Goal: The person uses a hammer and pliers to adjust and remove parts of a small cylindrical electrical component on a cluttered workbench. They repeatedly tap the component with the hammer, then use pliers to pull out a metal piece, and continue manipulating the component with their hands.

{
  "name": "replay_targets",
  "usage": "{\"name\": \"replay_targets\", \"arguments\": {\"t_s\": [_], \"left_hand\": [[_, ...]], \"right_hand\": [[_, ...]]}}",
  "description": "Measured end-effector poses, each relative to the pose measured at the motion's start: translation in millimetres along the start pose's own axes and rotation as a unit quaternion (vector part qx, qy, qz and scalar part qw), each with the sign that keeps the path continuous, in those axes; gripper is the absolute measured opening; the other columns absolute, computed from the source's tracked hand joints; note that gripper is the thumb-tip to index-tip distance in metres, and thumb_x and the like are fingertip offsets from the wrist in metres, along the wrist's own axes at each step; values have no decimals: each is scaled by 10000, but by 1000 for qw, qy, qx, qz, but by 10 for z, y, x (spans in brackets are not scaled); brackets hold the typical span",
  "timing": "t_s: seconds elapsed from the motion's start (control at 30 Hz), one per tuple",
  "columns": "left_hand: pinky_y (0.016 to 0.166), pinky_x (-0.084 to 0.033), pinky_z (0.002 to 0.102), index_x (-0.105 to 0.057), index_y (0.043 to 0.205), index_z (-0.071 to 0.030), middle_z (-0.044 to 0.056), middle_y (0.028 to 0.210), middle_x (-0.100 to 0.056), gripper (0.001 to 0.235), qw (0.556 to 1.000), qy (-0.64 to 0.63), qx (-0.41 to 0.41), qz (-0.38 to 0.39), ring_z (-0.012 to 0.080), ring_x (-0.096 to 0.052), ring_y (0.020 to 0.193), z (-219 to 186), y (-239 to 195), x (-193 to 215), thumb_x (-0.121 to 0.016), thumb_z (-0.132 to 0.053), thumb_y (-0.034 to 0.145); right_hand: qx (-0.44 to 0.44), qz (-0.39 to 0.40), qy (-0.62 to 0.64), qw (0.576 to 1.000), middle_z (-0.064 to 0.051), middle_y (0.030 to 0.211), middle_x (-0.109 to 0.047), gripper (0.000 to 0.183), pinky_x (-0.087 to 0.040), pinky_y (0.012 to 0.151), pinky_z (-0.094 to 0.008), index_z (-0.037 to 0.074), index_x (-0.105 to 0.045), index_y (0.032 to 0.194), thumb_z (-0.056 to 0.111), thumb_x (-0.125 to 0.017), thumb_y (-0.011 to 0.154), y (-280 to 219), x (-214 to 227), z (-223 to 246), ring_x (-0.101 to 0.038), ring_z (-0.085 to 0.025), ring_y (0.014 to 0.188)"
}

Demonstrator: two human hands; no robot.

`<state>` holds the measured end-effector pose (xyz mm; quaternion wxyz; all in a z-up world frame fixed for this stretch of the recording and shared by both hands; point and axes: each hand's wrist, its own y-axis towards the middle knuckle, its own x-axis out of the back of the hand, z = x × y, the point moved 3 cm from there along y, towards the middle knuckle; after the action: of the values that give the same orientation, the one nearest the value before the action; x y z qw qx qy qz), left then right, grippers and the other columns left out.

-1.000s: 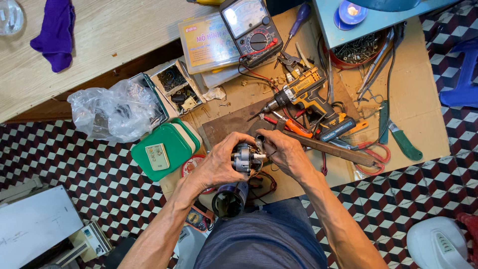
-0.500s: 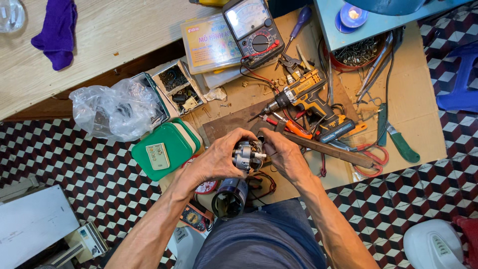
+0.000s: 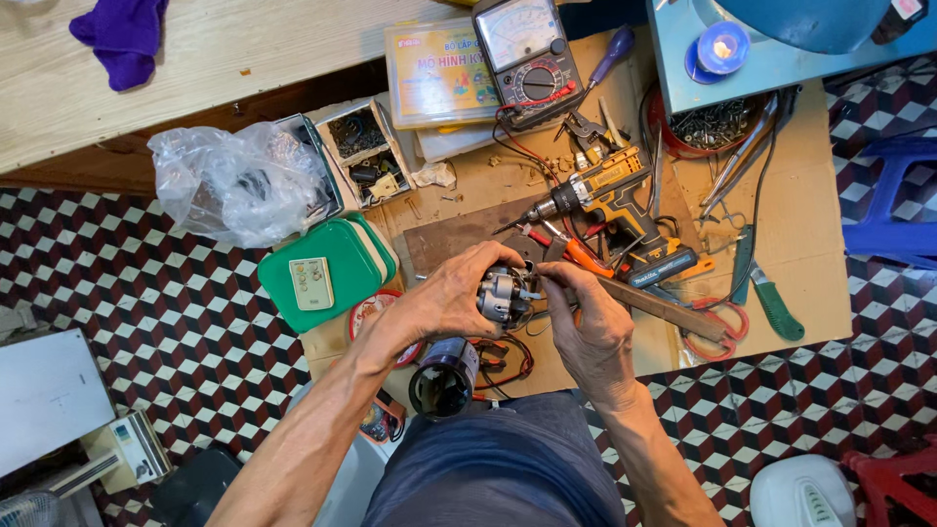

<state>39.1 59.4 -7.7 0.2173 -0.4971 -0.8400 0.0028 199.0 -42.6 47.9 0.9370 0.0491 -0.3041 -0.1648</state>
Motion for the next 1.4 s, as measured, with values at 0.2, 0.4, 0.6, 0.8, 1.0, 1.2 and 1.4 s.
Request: {"name": "replay_targets", "arguments": {"t_s": [0.2,0.4,0.6,0.8,1.0,1.2,1.4], "left_hand": [[1000,-541,406,-523,1299,-102,102,1233,-627,811,1000,-5,-23,-9,308,-651,1173,30,12,-31,-885,-189,579],[1032,-532,411,-514,1318,-104,108,1260,-616,823,999,7,-37,-4,315,-635,1203,67,28,-49,-881,-211,589],[1036,-527,414,-514,1318,-107,112,1275,-616,832,1000,-1,-18,4,317,-630,1212,69,27,-50,-880,-215,579],[1020,-535,415,-525,1311,-104,116,1265,-626,810,999,3,-29,-13,320,-639,1201,20,35,-38,-879,-210,590],[1021,-535,401,-572,1283,-119,105,1237,-631,759,1000,-7,-18,-7,304,-644,1193,14,16,-40,-862,-186,585],[1110,-472,419,-586,1322,-103,96,1297,-642,757,997,5,-78,-8,313,-585,1273,85,27,-88,-830,-135,606],[1128,-456,429,-617,1304,-79,105,1320,-648,750,992,36,-123,-8,331,-573,1285,209,79,-156,-847,-149,594]], "right_hand": [[32,-9,-28,999,-131,1068,-747,252,-620,798,-290,8,-641,1185,-26,-722,949,-28,-59,-57,-764,-190,933],[30,-16,-39,999,-138,1091,-746,260,-625,807,-291,5,-637,1193,-25,-720,949,-58,-79,-80,-763,-199,947],[29,-16,-38,999,-142,1082,-745,264,-621,799,-306,1,-635,1190,-37,-717,942,-51,-107,-80,-767,-214,955],[84,5,-37,996,-160,1114,-728,268,-614,850,-325,-18,-615,1171,-62,-713,926,-55,-108,-48,-751,-246,1018],[34,8,-40,999,-120,1125,-744,246,-611,826,-314,13,-660,1131,-26,-756,908,-77,-102,-44,-750,-225,977],[88,-27,-65,994,-128,1176,-714,216,-599,882,-337,24,-735,1088,-3,-783,879,-102,-86,34,-729,-248,1029],[86,-33,-59,994,-129,1200,-708,237,-604,874,-320,32,-743,1120,-16,-789,893,-95,-95,49,-733,-228,1035]]}}
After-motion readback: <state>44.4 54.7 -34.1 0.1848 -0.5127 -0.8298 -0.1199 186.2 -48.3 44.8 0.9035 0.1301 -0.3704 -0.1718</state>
